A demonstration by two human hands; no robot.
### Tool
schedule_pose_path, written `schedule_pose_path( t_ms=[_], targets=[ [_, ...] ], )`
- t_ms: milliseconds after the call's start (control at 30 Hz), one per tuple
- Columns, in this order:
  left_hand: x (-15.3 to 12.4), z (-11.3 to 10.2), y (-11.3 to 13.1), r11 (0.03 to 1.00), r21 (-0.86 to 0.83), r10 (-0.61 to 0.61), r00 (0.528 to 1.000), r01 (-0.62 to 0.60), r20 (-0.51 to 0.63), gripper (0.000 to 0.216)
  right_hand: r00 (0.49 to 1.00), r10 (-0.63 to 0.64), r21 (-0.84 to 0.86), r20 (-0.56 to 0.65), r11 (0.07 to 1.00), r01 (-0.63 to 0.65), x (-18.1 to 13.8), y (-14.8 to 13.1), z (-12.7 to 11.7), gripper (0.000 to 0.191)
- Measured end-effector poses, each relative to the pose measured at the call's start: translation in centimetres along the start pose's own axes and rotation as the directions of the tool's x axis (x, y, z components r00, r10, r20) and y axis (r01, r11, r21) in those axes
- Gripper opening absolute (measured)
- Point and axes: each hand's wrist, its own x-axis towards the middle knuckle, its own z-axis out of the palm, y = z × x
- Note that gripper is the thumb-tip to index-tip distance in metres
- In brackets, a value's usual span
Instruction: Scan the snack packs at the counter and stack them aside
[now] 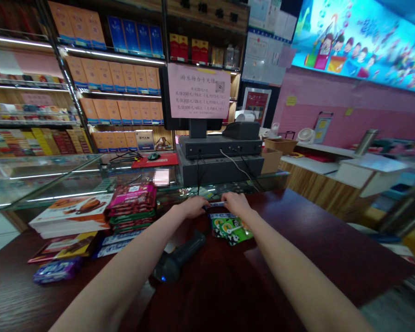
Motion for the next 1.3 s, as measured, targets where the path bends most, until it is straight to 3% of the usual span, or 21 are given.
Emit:
schedule_pose_path(
  t_ms=[200,367,500,733,1167,1300],
  targets=[
    [-1.8,-1.4,0.7,0.997,-0.065,0.021,0.993,-0.029,-0.117,0.035,0.998,-0.008,0.041,-0.065,0.999,0.011,-0.8,-0.4,-1.1,0.017],
    [-4.8,-2.8,1.2,0.993,-0.120,-0.015,0.976,-0.012,-0.218,0.034,0.995,-0.041,0.110,-0.090,0.993,0.051,-1.5,-1.4,-1.3,0.016],
    [-7.9,-3.2,1.3,0.969,-0.247,-0.091,0.929,0.000,-0.359,0.034,0.981,-0.144,0.272,-0.129,0.946,0.175,-1.8,-2.9,-0.9,0.016],
    [-12.6,-2.9,0.9,0.947,-0.316,-0.222,0.834,0.061,-0.506,0.028,0.903,-0.343,0.432,-0.257,0.796,0.425,-2.6,-6.8,-0.1,0.021],
    [-19.7,-1.7,1.0,0.950,-0.290,-0.283,0.713,0.115,-0.642,0.013,0.855,-0.423,0.490,-0.300,0.701,0.519,-4.7,-11.4,1.0,0.049],
    [-21.4,-1.1,1.0,0.924,-0.338,-0.369,0.658,0.182,-0.656,0.015,0.842,-0.407,0.550,-0.353,0.638,0.539,-5.0,-11.4,1.6,0.041]
  ],
)
